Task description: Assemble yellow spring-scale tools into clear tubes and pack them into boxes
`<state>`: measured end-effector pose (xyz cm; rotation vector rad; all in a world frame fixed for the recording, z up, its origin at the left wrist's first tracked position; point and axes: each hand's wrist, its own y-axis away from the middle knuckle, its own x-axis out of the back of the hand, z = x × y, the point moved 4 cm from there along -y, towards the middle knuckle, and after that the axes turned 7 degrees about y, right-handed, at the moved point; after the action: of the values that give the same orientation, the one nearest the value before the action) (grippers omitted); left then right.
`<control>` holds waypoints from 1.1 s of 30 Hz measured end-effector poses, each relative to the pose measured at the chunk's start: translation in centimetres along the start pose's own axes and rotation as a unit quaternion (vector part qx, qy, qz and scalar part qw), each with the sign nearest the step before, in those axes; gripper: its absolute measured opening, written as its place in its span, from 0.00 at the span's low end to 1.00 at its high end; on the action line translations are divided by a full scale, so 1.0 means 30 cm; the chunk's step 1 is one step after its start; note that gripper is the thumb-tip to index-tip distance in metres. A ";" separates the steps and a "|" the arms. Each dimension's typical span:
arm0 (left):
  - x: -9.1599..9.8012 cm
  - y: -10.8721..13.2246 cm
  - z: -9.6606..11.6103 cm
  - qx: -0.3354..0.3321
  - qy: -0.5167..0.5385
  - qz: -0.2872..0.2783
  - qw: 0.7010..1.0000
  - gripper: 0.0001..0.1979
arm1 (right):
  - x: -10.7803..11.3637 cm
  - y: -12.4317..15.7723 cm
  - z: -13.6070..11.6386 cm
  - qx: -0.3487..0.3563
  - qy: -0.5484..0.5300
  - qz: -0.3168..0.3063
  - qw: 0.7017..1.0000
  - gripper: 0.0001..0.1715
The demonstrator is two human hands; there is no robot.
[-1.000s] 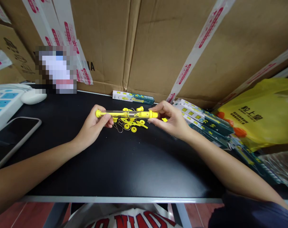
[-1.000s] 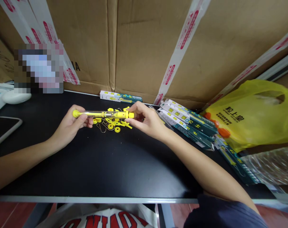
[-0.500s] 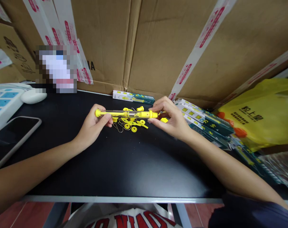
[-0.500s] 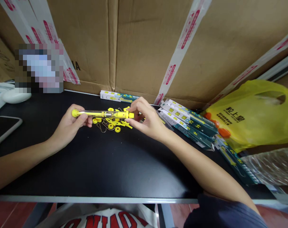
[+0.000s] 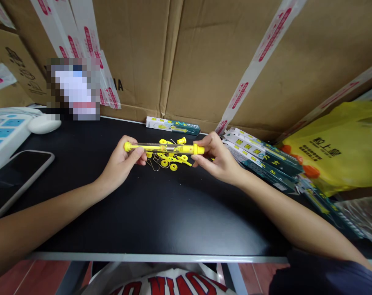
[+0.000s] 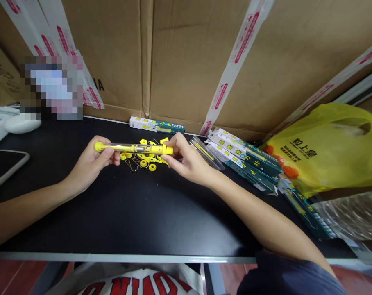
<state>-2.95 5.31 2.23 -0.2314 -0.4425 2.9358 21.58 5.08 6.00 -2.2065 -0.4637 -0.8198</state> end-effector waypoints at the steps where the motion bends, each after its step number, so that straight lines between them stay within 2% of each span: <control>1: -0.001 0.001 -0.002 0.003 0.003 -0.001 1.000 0.15 | 0.000 -0.001 -0.002 -0.005 -0.010 -0.002 1.000 0.12; 4: -0.001 0.004 -0.004 0.006 0.009 -0.006 1.000 0.16 | 0.005 -0.006 -0.005 -0.024 -0.029 0.004 0.999 0.13; 10: 0.006 0.002 -0.003 0.005 0.015 -0.006 1.000 0.17 | 0.028 -0.015 -0.005 -0.031 -0.002 0.010 0.999 0.19; 13: 0.006 0.000 -0.003 0.006 0.016 -0.007 1.000 0.17 | 0.034 -0.015 -0.004 -0.030 0.011 0.011 0.999 0.18; 16: 0.005 -0.001 -0.001 0.005 0.017 -0.004 1.000 0.17 | 0.040 -0.020 -0.013 -0.003 0.036 0.023 0.999 0.15; 20: 0.008 -0.004 -0.002 0.008 0.015 0.002 1.000 0.15 | 0.056 -0.035 -0.039 0.074 0.111 0.060 0.989 0.12; 23: 0.010 -0.004 -0.002 0.008 0.006 0.004 1.000 0.14 | 0.060 -0.042 -0.045 0.097 0.134 0.067 0.984 0.11; 27: 0.007 -0.003 0.002 0.009 0.000 0.002 1.000 0.15 | 0.050 -0.037 -0.035 0.089 0.108 0.049 0.989 0.11; 33: 0.005 -0.003 0.002 0.011 0.009 0.006 1.000 0.15 | 0.033 -0.020 -0.013 0.028 0.070 0.020 0.997 0.14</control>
<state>-3.10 5.41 2.30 -0.2586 -0.4087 2.9469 21.83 5.27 7.18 -2.0840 -0.3686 -0.9225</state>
